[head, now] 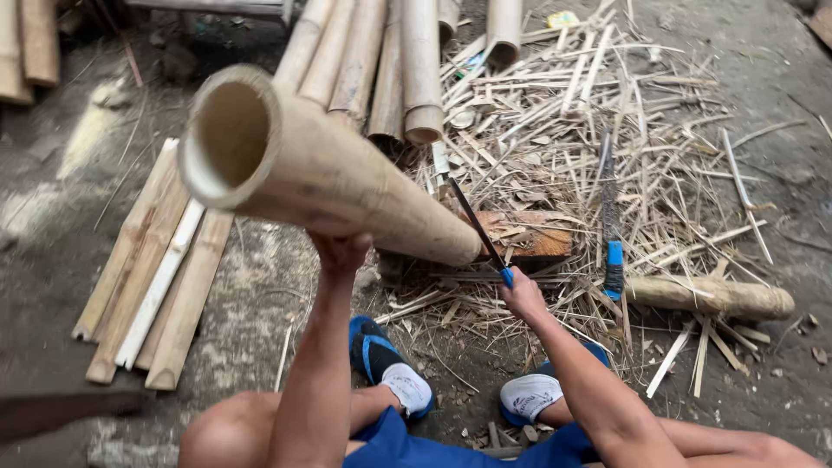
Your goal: The person sits on the ground and uses a machete to split bamboo poles lengthwise. They repeatedly strike the bamboo with a wooden mallet to drive the machete through the material, separating it into halves and then into smaller strips.
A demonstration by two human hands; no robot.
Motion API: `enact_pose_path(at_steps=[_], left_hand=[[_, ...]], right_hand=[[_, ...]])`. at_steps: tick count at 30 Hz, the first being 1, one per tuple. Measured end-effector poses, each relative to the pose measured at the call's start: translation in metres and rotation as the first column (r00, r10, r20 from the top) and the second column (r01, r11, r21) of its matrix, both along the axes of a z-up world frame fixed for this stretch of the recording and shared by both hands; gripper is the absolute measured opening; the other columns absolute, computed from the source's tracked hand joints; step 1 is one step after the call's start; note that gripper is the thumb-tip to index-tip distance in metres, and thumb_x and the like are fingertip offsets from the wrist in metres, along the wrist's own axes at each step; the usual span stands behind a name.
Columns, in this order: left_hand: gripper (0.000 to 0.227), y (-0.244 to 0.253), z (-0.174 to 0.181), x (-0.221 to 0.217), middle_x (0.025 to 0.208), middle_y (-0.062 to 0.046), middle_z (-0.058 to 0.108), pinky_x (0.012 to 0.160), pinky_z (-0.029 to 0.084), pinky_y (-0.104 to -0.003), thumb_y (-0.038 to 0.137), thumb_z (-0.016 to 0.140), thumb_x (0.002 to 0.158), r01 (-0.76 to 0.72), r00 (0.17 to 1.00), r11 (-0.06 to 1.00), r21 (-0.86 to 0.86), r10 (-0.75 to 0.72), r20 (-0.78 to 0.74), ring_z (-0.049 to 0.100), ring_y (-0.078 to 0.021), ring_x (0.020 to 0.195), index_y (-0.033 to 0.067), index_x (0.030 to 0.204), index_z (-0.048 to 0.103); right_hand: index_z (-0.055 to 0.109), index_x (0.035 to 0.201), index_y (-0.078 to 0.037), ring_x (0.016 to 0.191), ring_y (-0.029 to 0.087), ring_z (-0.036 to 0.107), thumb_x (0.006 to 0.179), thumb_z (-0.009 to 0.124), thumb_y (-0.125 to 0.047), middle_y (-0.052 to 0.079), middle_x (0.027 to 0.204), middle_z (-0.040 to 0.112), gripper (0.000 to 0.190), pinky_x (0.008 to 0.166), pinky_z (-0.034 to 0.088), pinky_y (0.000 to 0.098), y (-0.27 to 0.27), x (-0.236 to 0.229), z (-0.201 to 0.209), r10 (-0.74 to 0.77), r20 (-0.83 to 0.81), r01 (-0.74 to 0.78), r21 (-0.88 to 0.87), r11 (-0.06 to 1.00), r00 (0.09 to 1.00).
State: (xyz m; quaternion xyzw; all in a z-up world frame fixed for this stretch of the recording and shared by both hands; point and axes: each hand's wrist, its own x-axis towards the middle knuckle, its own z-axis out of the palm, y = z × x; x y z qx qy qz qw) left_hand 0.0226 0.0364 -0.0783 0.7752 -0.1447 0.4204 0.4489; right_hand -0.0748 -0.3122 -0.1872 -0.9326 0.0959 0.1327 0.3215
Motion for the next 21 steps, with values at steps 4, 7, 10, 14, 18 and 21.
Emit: enact_pose_path(at_steps=[4,7,10,14,18,21], left_hand=[[0.133,0.0,0.076,-0.022,0.164,-0.019,0.032,0.127,0.036,-0.047,0.077,0.081,0.079,0.001,0.995,0.917,-0.398,-0.041,-0.091,0.039,-0.0314,0.149,0.0003,0.164,0.013],[0.133,0.009,0.122,-0.032,0.164,-0.019,0.031,0.129,0.033,-0.047,0.07,0.085,0.079,-0.086,0.996,0.889,-0.449,0.074,-0.043,0.037,-0.031,0.151,0.001,0.166,0.013],[0.131,0.015,0.156,-0.046,0.16,-0.02,0.033,0.129,0.033,-0.046,0.064,0.089,0.078,-0.085,0.996,0.927,-0.365,0.083,-0.019,0.038,-0.0304,0.152,0.0012,0.165,0.015],[0.107,0.029,0.206,-0.087,0.158,-0.024,0.042,0.129,0.035,-0.045,0.053,0.081,0.087,-0.054,0.998,0.991,-0.124,0.051,-0.029,0.041,-0.031,0.152,0.0,0.16,0.025],[0.086,0.048,0.223,-0.183,0.159,-0.024,0.043,0.13,0.035,-0.046,0.043,0.076,0.097,-0.106,0.989,0.993,0.059,0.111,-0.094,0.04,-0.0328,0.153,0.0021,0.158,0.033],[0.083,0.041,0.214,-0.215,0.158,-0.024,0.041,0.128,0.035,-0.047,0.041,0.078,0.096,-0.044,0.979,0.997,0.057,0.054,-0.195,0.039,-0.0342,0.152,0.0038,0.157,0.034]], right_hand=[[0.046,0.131,-0.007,0.104,0.049,0.067,0.098,0.069,-0.043,0.032,0.11,0.07,0.054,0.092,0.052,0.0574,0.013,0.004,0.026,0.085,-0.249,-0.131,-0.173,0.976,0.965],[0.02,0.157,-0.011,0.133,0.041,0.049,0.082,0.082,-0.043,0.025,0.151,0.04,0.102,0.108,0.045,0.055,0.062,0.019,0.092,0.239,0.095,-0.232,-0.077,0.97,0.966],[0.011,0.16,-0.008,0.146,0.045,0.033,0.071,0.092,-0.034,0.03,0.157,0.033,0.123,0.118,0.035,0.0556,0.134,0.039,0.173,0.366,0.668,-0.532,0.053,0.845,0.648],[0.005,0.16,-0.012,0.151,0.042,0.039,0.082,0.09,-0.021,0.028,0.162,0.034,0.115,0.118,0.044,0.0565,0.224,0.066,0.243,0.234,0.799,-0.762,0.374,0.529,0.554],[0.002,0.161,-0.021,0.149,0.031,0.051,0.104,0.08,-0.016,0.019,0.163,0.036,0.097,0.112,0.055,0.0484,0.276,0.095,0.251,0.184,0.904,-0.786,0.219,0.578,0.387],[0.004,0.162,-0.022,0.147,0.041,0.044,0.077,0.091,-0.007,0.024,0.156,0.038,0.122,0.116,0.047,0.0616,0.295,0.108,0.236,0.193,0.918,-0.756,0.152,0.637,0.347]])
